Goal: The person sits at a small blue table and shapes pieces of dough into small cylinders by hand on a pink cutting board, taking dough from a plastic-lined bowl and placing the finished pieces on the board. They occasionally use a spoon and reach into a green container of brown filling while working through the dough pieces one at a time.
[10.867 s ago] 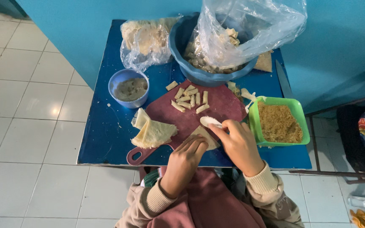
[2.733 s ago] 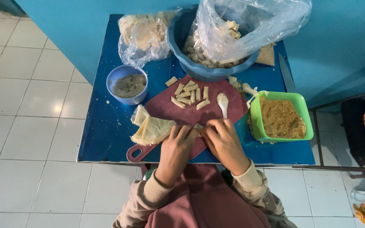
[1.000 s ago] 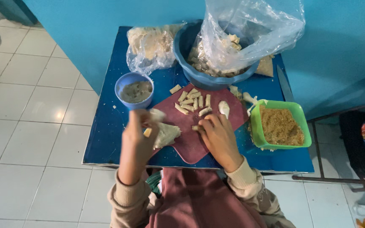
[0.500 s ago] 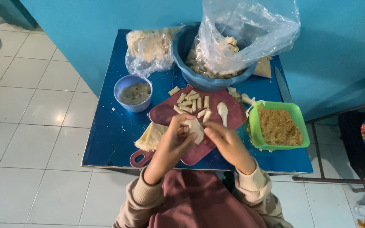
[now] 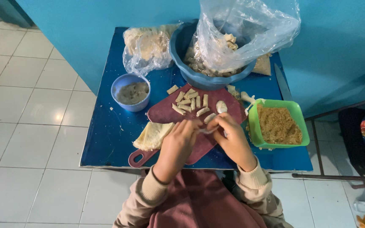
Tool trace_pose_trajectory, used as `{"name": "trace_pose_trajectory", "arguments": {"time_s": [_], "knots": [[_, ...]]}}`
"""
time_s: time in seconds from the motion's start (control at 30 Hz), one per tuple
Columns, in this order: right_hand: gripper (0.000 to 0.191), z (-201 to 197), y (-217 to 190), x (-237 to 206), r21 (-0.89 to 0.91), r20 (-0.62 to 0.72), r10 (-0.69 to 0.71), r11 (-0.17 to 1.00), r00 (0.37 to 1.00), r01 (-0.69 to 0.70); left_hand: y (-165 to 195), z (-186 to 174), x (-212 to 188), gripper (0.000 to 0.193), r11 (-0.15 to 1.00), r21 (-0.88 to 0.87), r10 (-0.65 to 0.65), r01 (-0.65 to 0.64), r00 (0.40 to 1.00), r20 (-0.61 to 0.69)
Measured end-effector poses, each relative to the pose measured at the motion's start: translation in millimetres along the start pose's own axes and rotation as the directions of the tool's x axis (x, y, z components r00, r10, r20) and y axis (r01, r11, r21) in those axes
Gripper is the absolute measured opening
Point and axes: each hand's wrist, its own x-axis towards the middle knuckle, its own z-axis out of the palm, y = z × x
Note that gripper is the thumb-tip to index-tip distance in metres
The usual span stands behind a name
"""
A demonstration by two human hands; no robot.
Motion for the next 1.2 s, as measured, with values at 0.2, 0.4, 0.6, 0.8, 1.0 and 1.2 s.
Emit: {"name": "trace_pose_trajectory", "arguments": {"time_s": [0.2, 0.4, 0.6, 0.8, 1.0, 1.2], "knots": [[0.022, -13.2, -3.6, -6.8, -0.31, -0.007, -0.162, 0.939, 0.987, 0.151, 4.9, 16.7, -15.0, 0.026, 0.976, 0.214, 0.011, -0.037, 0.993, 0.121], [0.034, -10.3, 10.7, -6.9, -0.558, -0.227, -0.129, 0.829, 0.965, -0.02, 8.3, 5.9, -27.5, 0.025, 0.972, 0.169, 0.154, -0.163, 0.986, 0.065], [0.043, -0.6, 36.7, -9.2, -0.513, -0.244, -0.036, 0.853, 0.969, -0.097, 14.6, 1.0, -30.4, 0.025, 0.974, 0.153, 0.161, -0.169, 0.985, 0.065], [0.048, 4.1, 43.5, -1.0, -0.563, -0.29, -0.059, 0.818, 0.955, -0.121, 18.0, 3.1, -32.2, 0.024, 0.974, 0.17, 0.145, -0.151, 0.988, 0.045], [0.044, 6.1, 44.3, 4.2, -0.591, -0.299, -0.062, 0.796, 0.952, -0.134, 17.8, 4.6, -32.4, 0.026, 0.965, 0.193, 0.18, -0.177, 0.984, 0.006], [0.034, -10.0, 18.2, -5.6, -0.365, -0.192, -0.09, 0.931, 0.977, 0.014, 16.6, 5.0, -37.5, 0.029, 0.969, 0.188, 0.158, -0.16, 0.987, 0.026]]}}
